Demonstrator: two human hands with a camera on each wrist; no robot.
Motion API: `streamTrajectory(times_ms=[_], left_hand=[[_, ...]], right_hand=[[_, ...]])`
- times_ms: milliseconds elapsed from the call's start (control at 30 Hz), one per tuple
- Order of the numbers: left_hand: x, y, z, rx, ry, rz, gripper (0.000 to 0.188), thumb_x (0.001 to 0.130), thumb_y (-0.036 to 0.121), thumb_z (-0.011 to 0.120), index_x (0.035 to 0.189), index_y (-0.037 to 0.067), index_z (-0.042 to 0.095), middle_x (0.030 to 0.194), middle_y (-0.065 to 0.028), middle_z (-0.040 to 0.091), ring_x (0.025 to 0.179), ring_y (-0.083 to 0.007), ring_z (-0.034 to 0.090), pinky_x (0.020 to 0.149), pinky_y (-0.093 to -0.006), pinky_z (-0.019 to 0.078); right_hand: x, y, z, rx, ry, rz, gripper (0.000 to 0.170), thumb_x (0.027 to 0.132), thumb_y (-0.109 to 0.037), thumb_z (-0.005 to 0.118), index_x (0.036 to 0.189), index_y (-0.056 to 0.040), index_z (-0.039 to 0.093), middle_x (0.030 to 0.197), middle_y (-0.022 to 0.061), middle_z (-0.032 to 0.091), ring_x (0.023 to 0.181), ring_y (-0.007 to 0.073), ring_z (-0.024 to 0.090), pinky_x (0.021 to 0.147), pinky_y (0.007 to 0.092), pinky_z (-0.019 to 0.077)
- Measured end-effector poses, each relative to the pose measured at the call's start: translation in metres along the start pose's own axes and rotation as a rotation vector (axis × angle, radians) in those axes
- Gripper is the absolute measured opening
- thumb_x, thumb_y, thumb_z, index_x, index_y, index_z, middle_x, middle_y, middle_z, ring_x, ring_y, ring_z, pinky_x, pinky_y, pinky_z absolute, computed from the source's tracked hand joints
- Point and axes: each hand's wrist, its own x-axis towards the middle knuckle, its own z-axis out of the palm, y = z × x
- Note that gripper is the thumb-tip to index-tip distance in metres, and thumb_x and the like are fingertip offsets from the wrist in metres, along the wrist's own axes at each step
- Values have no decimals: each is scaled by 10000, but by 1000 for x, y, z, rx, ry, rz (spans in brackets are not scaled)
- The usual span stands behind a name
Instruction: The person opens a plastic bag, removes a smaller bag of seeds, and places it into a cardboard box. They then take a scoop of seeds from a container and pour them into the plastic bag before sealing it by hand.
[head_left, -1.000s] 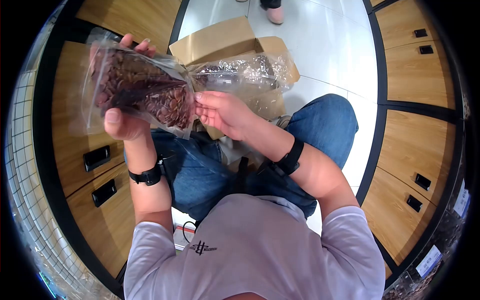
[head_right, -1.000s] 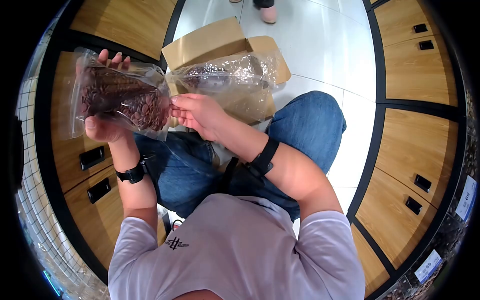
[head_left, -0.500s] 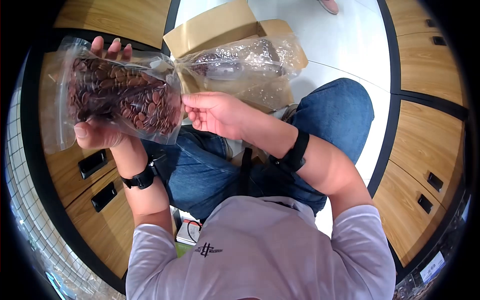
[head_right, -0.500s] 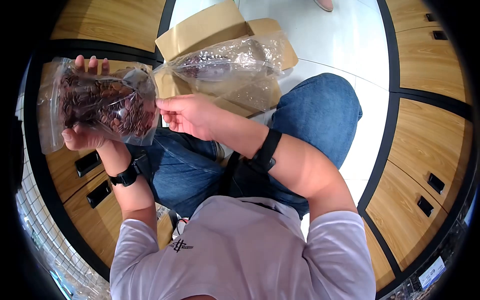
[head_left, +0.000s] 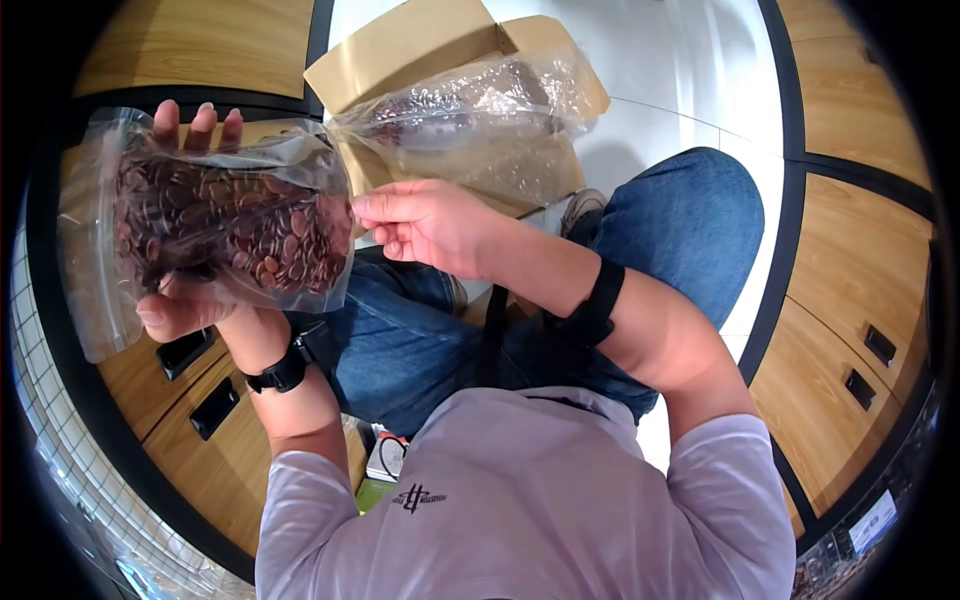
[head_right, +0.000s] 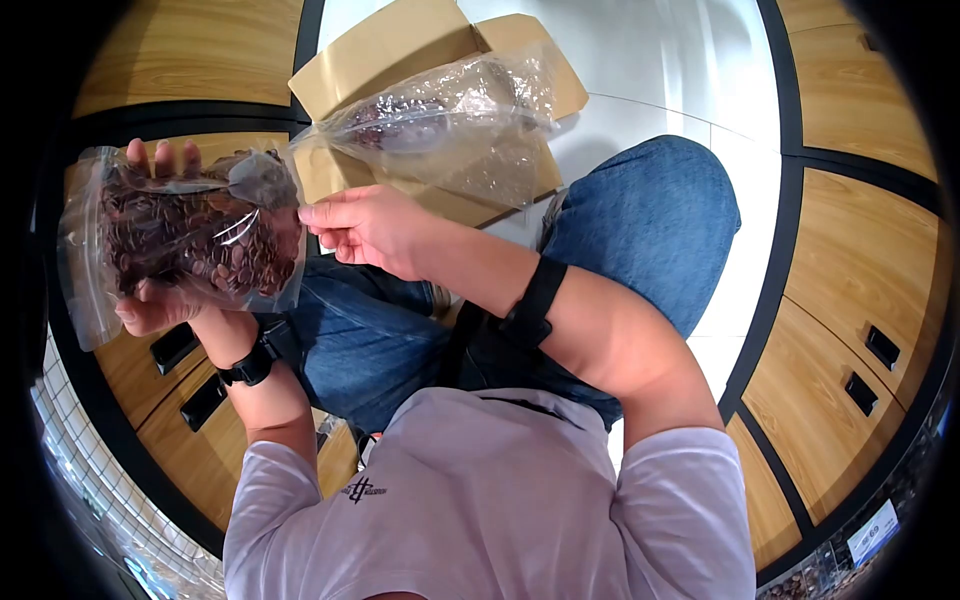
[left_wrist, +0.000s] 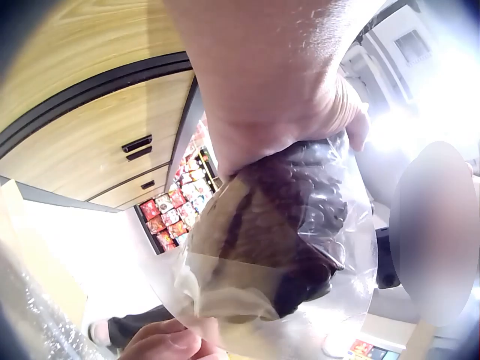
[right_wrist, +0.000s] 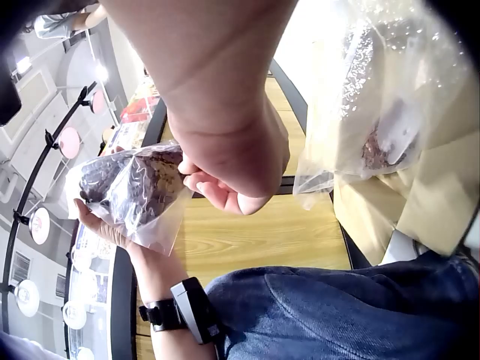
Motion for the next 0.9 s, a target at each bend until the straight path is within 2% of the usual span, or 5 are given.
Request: streamTrajectory(times_ms=[67,133,267,433,900], left_hand=[[-1,0,4,7,-27,-10,1092,726,665,626,1493,-24,263,1523,-263,286,1386,-409,341,1190,-572,167],[-4,2,15,106,39,-23,1223,699,757,631,1479,-90,216,1518,-281,278,1354,-442,367,1160,-595,218],[-4,0,15,90,43,-8,1216,702,765,623,1487,-72,220,1520,-279,275,1356,-439,364,1159,-596,219],[-2,-4,5,-82,39,-1,1124,715,727,598,1475,-44,293,1522,-241,304,1381,-388,347,1176,-576,173],[3,2,15,-19,106,14,1164,709,742,613,1463,-80,280,1509,-228,324,1383,-355,369,1190,-556,199]], right_hand=[[1,-2,-2,9,9,1,176,946,-185,675,1046,-51,621,883,-13,610,778,79,562,709,247,472],[-2,-3,-2,0,27,-20,184,949,-184,669,1061,-46,620,887,-13,610,780,80,563,714,247,472],[-5,-2,-2,-10,66,-49,208,955,-180,657,1099,-34,619,896,-13,608,781,80,561,718,246,468],[-1,1,-3,49,26,-61,145,935,-157,679,1024,-46,650,859,-8,621,742,78,571,674,238,475],[-7,-1,5,121,-158,-30,184,946,-268,616,1001,-93,629,846,-31,556,723,76,453,651,251,388]])
